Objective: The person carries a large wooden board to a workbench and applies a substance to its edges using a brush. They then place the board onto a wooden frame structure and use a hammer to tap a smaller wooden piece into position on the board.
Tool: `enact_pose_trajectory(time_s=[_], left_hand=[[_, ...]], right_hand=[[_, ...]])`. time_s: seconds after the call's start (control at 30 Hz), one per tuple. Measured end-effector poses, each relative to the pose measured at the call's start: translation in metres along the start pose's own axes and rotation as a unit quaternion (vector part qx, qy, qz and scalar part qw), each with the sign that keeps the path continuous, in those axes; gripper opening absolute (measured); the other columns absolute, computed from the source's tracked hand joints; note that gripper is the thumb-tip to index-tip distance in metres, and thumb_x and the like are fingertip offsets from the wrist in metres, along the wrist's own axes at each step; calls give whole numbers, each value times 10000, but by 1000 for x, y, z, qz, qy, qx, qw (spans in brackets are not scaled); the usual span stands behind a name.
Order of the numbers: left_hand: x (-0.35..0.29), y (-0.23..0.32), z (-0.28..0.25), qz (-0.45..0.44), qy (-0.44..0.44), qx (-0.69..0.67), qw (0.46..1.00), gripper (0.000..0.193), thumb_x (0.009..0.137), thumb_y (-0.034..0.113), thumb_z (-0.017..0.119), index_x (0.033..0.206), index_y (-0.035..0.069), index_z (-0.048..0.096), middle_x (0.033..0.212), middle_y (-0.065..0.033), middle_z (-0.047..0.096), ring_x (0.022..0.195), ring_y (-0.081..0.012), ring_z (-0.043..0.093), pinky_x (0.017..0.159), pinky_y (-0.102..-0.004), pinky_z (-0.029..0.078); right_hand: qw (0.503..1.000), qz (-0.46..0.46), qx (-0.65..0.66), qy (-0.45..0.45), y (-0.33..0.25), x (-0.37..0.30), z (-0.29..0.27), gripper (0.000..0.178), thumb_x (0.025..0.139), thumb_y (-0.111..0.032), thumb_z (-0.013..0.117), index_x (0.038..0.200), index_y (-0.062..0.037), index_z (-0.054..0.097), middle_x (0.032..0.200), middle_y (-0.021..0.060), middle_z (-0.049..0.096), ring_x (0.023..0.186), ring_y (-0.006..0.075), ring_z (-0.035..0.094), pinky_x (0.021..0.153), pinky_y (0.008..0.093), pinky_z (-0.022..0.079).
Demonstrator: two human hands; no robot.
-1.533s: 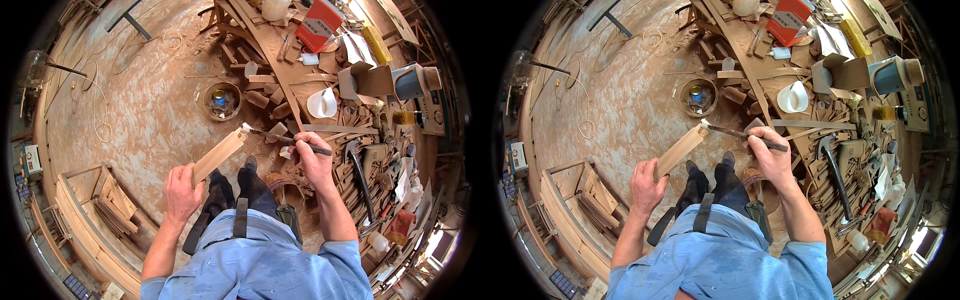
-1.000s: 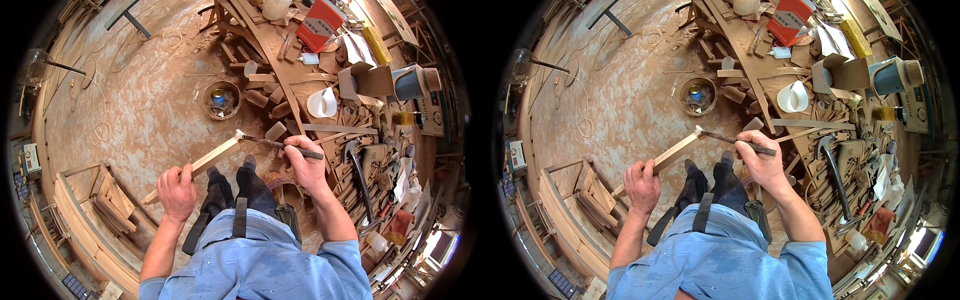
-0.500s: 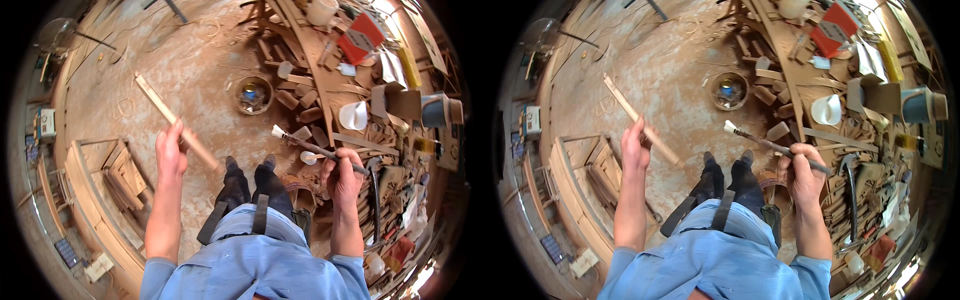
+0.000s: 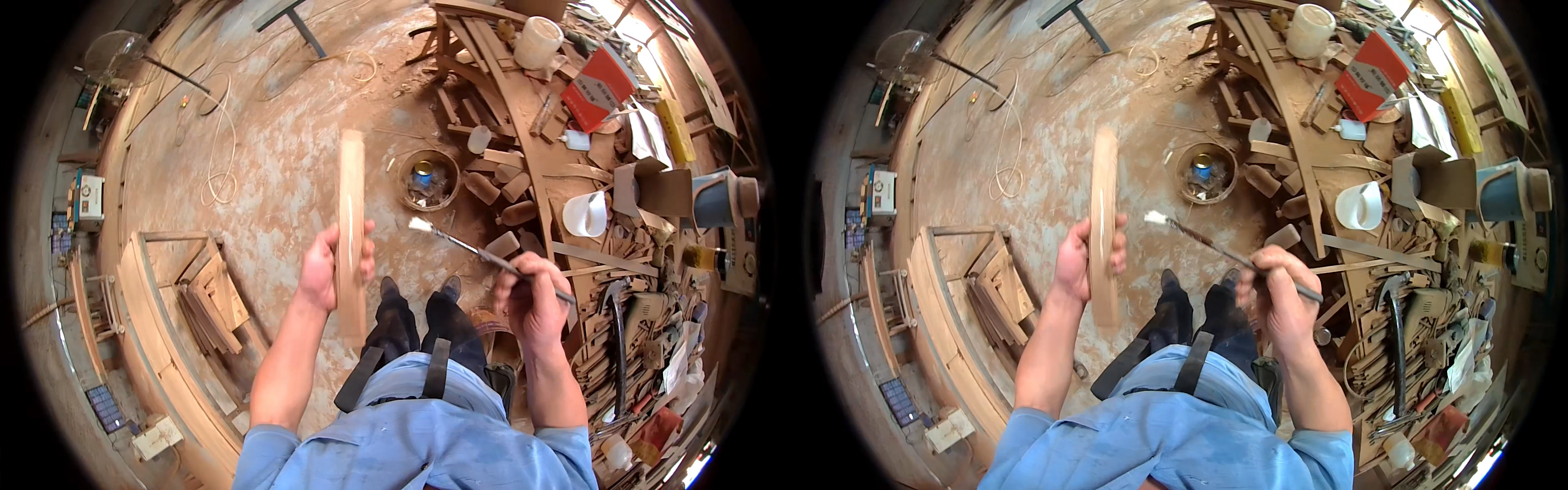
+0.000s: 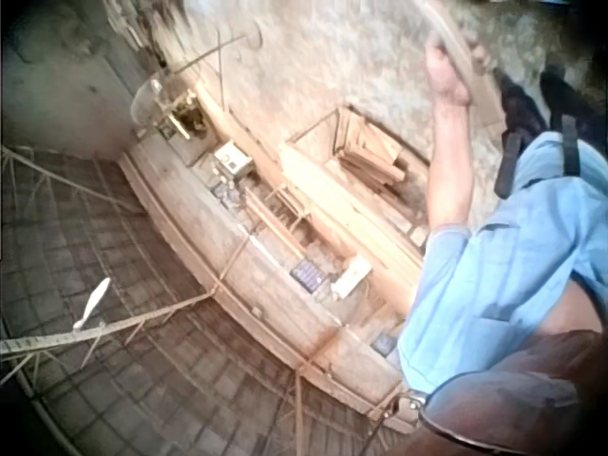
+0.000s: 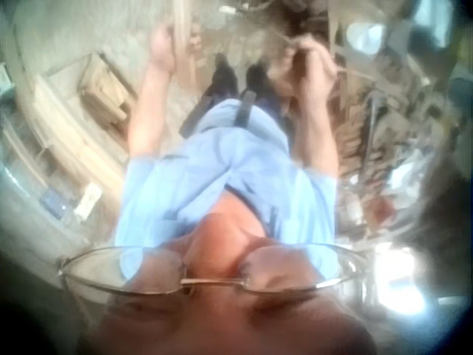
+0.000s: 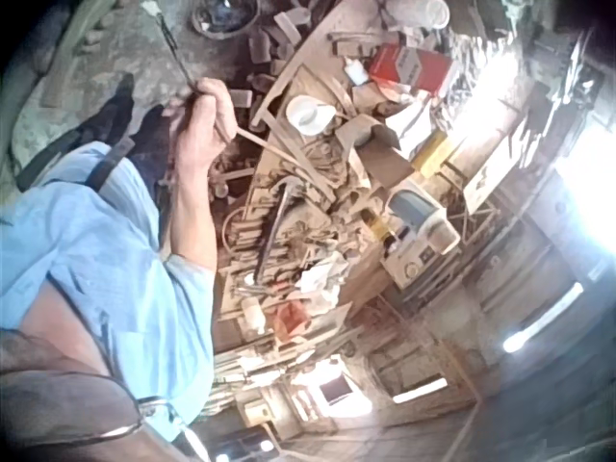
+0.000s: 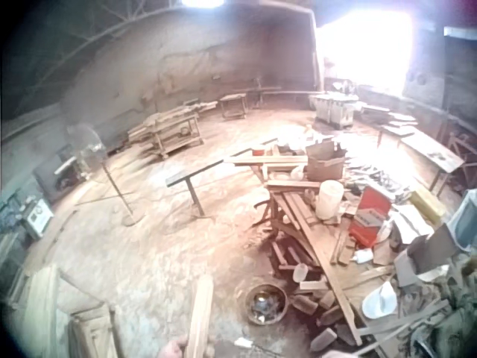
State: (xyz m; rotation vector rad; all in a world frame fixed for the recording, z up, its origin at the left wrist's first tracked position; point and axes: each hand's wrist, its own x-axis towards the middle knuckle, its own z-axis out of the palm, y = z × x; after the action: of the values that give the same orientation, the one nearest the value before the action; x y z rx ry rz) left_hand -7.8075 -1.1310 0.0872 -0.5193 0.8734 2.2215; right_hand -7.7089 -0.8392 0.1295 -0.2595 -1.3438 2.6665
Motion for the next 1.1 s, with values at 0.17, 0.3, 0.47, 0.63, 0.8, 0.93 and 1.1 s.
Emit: enact_pose_trajectory(time_s=[0.17, 0.3, 0.47, 0.63, 0.8, 0.93, 1.1], left_hand=[[-29, -21, 6, -98, -1, 98, 990, 554, 972, 364, 276, 1269, -57, 480, 869, -176, 626, 634, -247, 611, 564, -344, 512], [-41, -28, 7, -161, -14, 118, 980, 546, 968, 344, 280, 1265, -71, 475, 854, -195, 623, 646, -247, 616, 577, -338, 502], [-42, -31, 6, -175, -40, 154, 972, 544, 968, 337, 278, 1271, -71, 473, 857, -194, 625, 647, -241, 615, 595, -339, 496], [-42, -32, 5, -183, -41, 178, 966, 536, 964, 320, 282, 1276, -73, 470, 852, -185, 628, 637, -229, 614, 594, -331, 500], [-40, -33, 4, -196, -38, 192, 961, 520, 959, 298, 290, 1268, -75, 477, 853, -174, 634, 624, -213, 616, 580, -320, 505], [-40, -30, 5, -111, -7, 174, 978, 547, 981, 383, 290, 1228, -57, 504, 816, -117, 616, 601, -195, 593, 568, -311, 499], [9, 16, 10, 126, 70, -101, 984, 595, 980, 537, 388, 1131, -23, 522, 788, -52, 556, 631, -163, 554, 577, -313, 495]], right_hand=[[996, -5, 11, 93, 5, 31, -1, 279, 1002, -250, 516, 1043, 10, 606, 746, 113, 635, 588, 166, 599, 500, 257, 479], [996, 0, 27, 90, 11, 42, -13, 303, 978, -285, 563, 1020, 8, 626, 744, 111, 655, 559, 152, 600, 465, 250, 471], [997, 21, 25, 74, 15, 39, -23, 295, 975, -274, 568, 1017, 13, 626, 757, 118, 656, 582, 156, 609, 481, 257, 488], [993, 54, -45, 98, 6, 37, -23, 262, 969, -236, 580, 1001, 16, 644, 746, 98, 655, 581, 131, 601, 486, 241, 481], [982, 44, -134, 128, -6, 42, -24, 249, 961, -222, 592, 992, 16, 658, 736, 73, 654, 582, 97, 590, 491, 216, 468], [980, 29, -118, 155, -25, 38, -15, 212, 960, -195, 583, 978, 4, 655, 754, 70, 646, 601, 108, 593, 497, 218, 472], [999, -43, -23, 11, -16, 2, -10, 274, 1004, -170, 447, 883, 44, 571, 812, 142, 562, 601, 182, 556, 497, 271, 485]])
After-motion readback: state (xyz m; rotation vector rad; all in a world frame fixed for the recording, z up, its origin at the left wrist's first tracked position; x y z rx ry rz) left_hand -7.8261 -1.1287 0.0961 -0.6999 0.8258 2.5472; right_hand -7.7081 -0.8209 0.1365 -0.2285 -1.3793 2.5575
